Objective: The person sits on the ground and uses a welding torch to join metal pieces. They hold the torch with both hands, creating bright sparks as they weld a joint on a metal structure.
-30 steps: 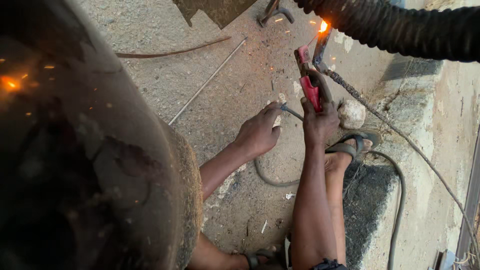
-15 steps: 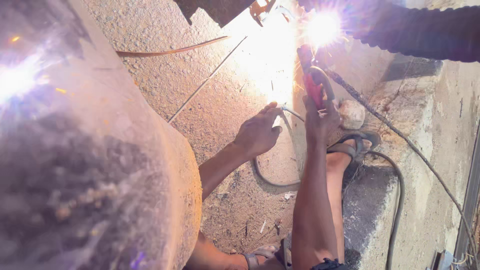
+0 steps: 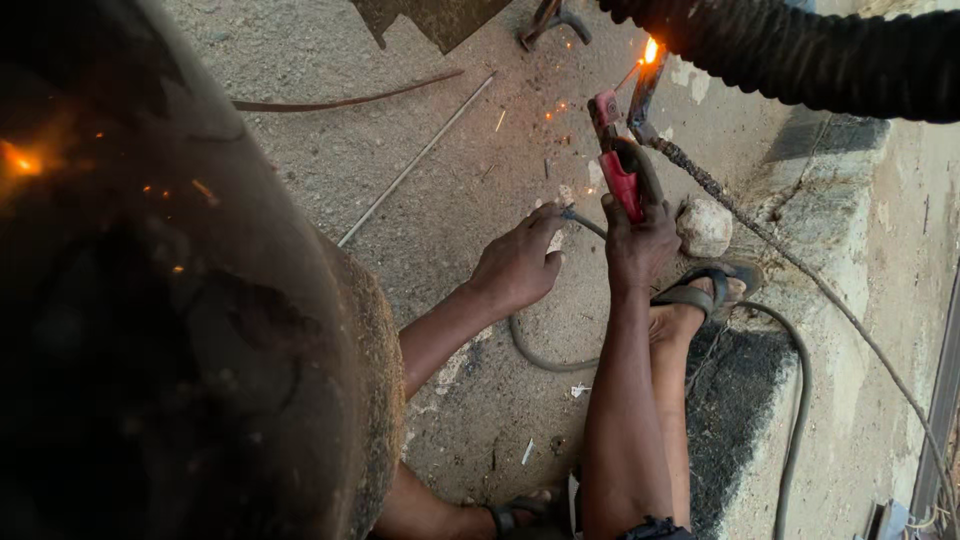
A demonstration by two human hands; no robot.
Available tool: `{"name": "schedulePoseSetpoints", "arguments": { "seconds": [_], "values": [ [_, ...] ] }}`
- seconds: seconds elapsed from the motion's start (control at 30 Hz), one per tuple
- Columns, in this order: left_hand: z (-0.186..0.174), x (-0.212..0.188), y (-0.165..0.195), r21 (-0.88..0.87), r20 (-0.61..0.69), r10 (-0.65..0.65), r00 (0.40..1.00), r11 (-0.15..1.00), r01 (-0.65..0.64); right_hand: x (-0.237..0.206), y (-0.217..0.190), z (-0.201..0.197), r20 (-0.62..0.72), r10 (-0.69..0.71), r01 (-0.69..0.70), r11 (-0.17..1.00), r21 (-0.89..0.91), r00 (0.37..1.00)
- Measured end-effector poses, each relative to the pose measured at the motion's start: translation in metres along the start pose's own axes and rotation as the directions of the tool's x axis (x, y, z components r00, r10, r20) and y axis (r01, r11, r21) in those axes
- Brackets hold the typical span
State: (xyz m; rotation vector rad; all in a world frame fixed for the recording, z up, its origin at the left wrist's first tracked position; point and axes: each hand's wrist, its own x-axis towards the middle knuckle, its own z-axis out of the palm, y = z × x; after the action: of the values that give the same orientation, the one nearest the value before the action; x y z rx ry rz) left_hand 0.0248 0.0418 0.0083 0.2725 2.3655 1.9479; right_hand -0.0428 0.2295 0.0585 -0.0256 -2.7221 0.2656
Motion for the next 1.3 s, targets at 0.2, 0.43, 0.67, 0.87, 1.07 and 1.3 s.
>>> {"name": "schedulePoseSetpoints", "arguments": {
  "seconds": [0.2, 0.43, 0.67, 0.87, 1.07, 1.3],
  "values": [
    [-0.004, -0.002, 0.004, -0.022, -0.002, -0.026, 1.0, 0.999, 0.026, 0.006, -0.003, 0.003, -0.029, 0.057, -0.055, 0.996, 0.068, 0.998],
    [-0.012, -0.001, 0.013, -0.011, 0.103, -0.133, 0.986, 0.991, 0.135, 0.004, -0.011, 0.005, 0.073, 0.245, -0.253, 0.87, 0.424, 0.967],
    [-0.011, 0.0, 0.01, -0.029, 0.137, -0.151, 0.979, 0.987, 0.156, 0.006, -0.002, 0.004, -0.017, -0.081, 0.083, 0.958, 0.274, 0.997],
    [-0.003, 0.003, -0.001, -0.047, 0.005, -0.031, 0.999, 0.998, 0.032, 0.002, -0.014, -0.016, -0.017, -0.091, 0.092, 0.958, 0.27, 0.996],
    [0.0, 0.0, -0.007, 0.003, 0.086, -0.05, 0.995, 0.999, 0.05, -0.013, 0.004, -0.025, 0.001, -0.103, 0.098, 0.943, 0.317, 0.995],
    [-0.014, -0.015, -0.009, 0.04, 0.254, -0.184, 0.95, 0.983, 0.18, -0.047, 0.026, -0.02, -0.054, -0.195, 0.201, 0.917, 0.345, 0.979]
  ]
}}
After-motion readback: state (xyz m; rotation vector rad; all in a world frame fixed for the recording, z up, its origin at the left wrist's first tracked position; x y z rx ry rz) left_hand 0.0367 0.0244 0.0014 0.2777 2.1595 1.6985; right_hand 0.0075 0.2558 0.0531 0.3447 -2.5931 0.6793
